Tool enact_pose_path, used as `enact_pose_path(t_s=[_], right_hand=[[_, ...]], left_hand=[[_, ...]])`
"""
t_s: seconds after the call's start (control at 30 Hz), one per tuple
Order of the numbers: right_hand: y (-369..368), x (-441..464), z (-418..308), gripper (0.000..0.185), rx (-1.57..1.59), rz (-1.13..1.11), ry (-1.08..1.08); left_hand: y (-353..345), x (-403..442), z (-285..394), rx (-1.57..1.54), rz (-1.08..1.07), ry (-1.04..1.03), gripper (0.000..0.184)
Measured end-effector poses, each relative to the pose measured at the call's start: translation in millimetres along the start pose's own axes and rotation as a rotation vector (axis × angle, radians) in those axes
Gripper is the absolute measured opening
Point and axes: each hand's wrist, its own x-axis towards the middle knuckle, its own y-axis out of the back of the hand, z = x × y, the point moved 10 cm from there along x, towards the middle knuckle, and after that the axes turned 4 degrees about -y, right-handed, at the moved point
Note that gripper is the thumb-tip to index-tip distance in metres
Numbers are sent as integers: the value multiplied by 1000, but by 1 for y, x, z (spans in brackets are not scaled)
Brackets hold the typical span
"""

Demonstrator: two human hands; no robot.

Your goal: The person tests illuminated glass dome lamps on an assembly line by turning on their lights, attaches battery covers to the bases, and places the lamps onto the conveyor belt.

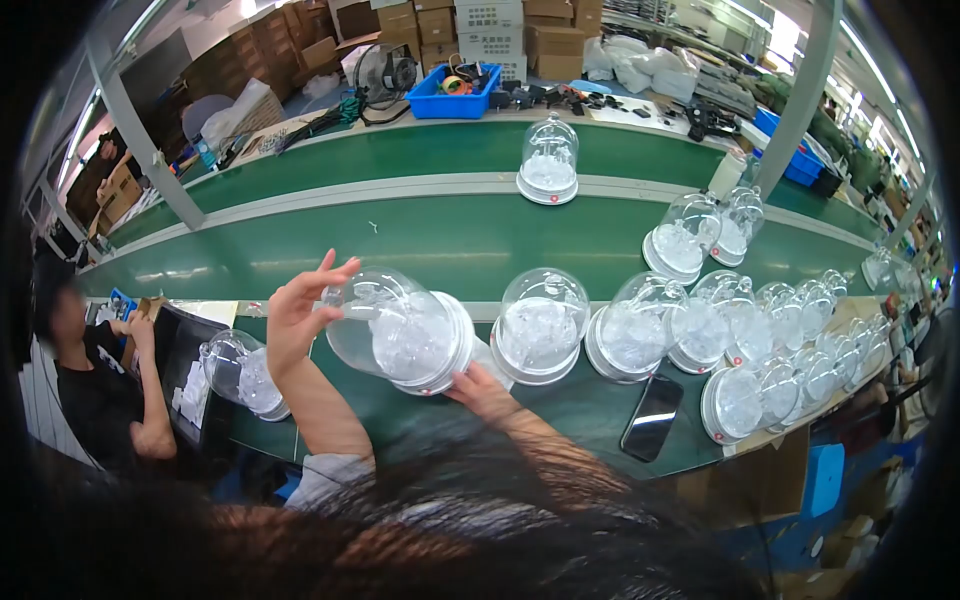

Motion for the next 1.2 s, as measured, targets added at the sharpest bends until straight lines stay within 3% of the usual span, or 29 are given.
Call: enact_pose_path(t_s=[0.03, 0.17, 0.4, 0.7, 0.83, 0.9, 1.0, 1.2], right_hand=[[1, 2, 6, 41, 227, -5, -79], [11, 8, 12, 41, 299, -35, -121], [8, 6, 9, 43, 315, -18, -182], [-22, 2, 16, 44, 451, -166, -343], [-30, -3, 10, 45, 389, -119, -379], [-46, -3, 7, 46, 557, -394, -329], [-26, 0, 26, 46, 434, -242, -376], [-2, 10, 19, 51, 302, -4, -135]], left_hand=[[2, 3, -5, 82, 53, 45, 33], [-2, 9, -15, 195, 89, 128, 31], [11, 4, -25, 115, 58, 121, 26], [10, 0, -43, 60, 138, 283, 20], [8, 2, -51, 51, 125, 307, 19], [9, 2, -54, 42, 125, 314, 19], [7, 2, -54, -48, 68, 297, 23], [0, -4, -46, -66, -108, 221, 29]])
